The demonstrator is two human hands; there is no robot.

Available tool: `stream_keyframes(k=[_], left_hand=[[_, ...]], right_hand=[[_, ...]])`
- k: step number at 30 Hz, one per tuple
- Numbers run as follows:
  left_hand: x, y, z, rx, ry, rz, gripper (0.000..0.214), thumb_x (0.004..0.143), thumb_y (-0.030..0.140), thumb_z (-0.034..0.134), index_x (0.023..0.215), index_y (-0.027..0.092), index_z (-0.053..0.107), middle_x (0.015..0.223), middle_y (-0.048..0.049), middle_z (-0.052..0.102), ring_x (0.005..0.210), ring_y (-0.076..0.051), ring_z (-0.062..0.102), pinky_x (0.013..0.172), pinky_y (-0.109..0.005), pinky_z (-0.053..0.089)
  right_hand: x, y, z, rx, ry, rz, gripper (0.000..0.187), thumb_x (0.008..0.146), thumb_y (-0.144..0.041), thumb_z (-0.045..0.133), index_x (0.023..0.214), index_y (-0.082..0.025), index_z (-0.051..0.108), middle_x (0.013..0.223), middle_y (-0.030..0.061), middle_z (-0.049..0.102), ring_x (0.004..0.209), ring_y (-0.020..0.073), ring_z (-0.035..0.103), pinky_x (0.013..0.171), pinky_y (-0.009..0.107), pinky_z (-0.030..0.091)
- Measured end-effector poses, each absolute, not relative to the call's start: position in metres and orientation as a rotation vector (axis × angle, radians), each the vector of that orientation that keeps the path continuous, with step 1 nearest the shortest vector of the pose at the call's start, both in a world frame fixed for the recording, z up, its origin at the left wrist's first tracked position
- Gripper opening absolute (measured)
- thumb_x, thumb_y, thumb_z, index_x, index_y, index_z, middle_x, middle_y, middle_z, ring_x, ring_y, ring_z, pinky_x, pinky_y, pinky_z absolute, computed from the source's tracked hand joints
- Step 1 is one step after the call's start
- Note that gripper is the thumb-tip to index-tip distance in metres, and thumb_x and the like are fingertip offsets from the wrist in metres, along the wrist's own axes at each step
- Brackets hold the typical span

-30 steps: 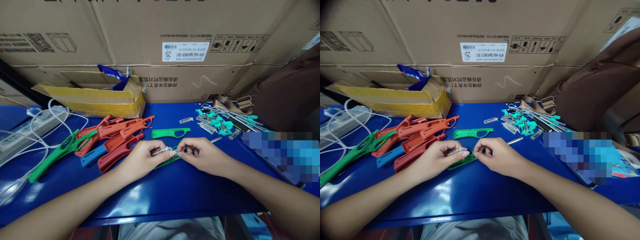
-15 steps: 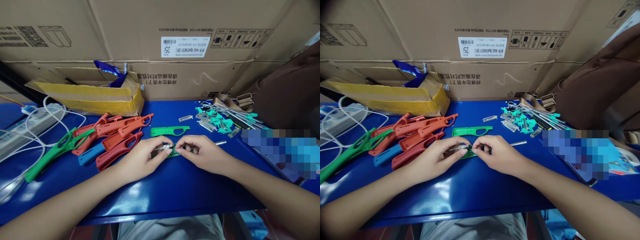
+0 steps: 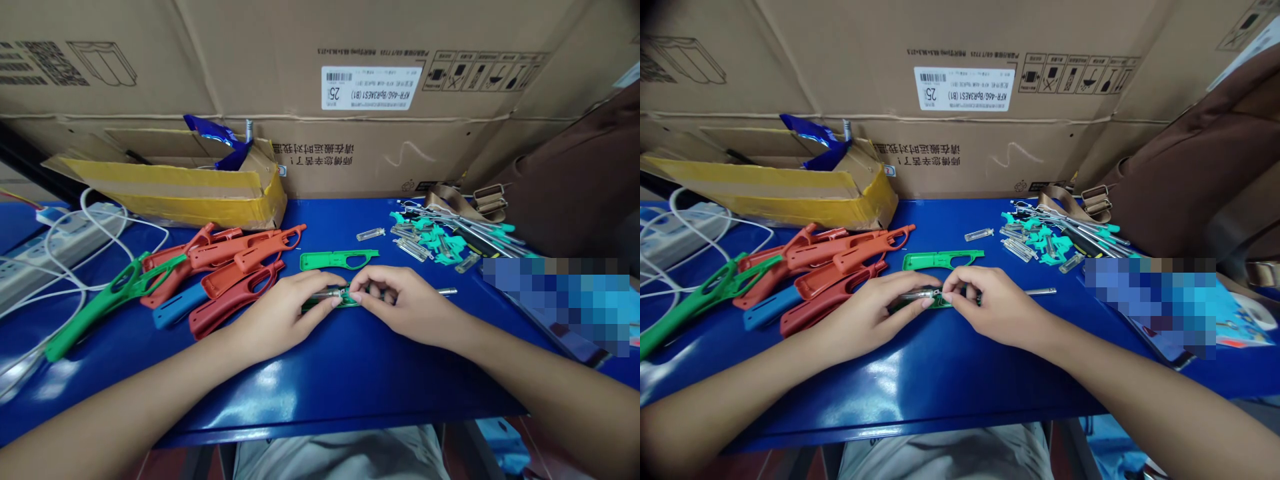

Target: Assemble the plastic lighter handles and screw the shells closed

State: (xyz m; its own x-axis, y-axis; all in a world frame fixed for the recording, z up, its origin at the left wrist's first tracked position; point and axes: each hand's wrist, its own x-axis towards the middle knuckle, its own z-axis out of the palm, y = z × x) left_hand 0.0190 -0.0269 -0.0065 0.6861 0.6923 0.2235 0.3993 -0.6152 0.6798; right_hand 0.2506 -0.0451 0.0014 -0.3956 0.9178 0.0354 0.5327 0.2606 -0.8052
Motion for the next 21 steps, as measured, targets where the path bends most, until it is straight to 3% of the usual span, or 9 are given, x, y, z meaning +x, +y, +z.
stream_keyframes(k=[7,21], left_hand=[[0.0192,-0.0279,-0.0043,2.296,0.828,0.616,0.018,0.102,0.025,0.055,0.115,0.019,0.066,0.108,-0.0024,0.07,0.099,-0.014,0.066,0.09,-0.026,0.05],[0.019,-0.0284,-0.0057,2.301,0.829,0.605,0.019,0.102,0.027,0.055,0.116,0.02,0.066,0.107,-0.0031,0.07,0.098,-0.015,0.065,0.089,-0.026,0.049]], right_hand=[[0.2509,-0.0464,0.0021,-1.302,-2.06,0.985,0.01,0.092,-0.022,0.061,0.09,-0.02,0.07,0.066,-0.0052,0.056,0.056,0.0075,0.046,0.051,0.021,0.036],[0.2511,-0.047,0.0041,-1.295,-2.084,0.979,0.011,0.093,-0.022,0.06,0.09,-0.02,0.07,0.069,-0.004,0.06,0.059,0.0083,0.049,0.054,0.021,0.039]])
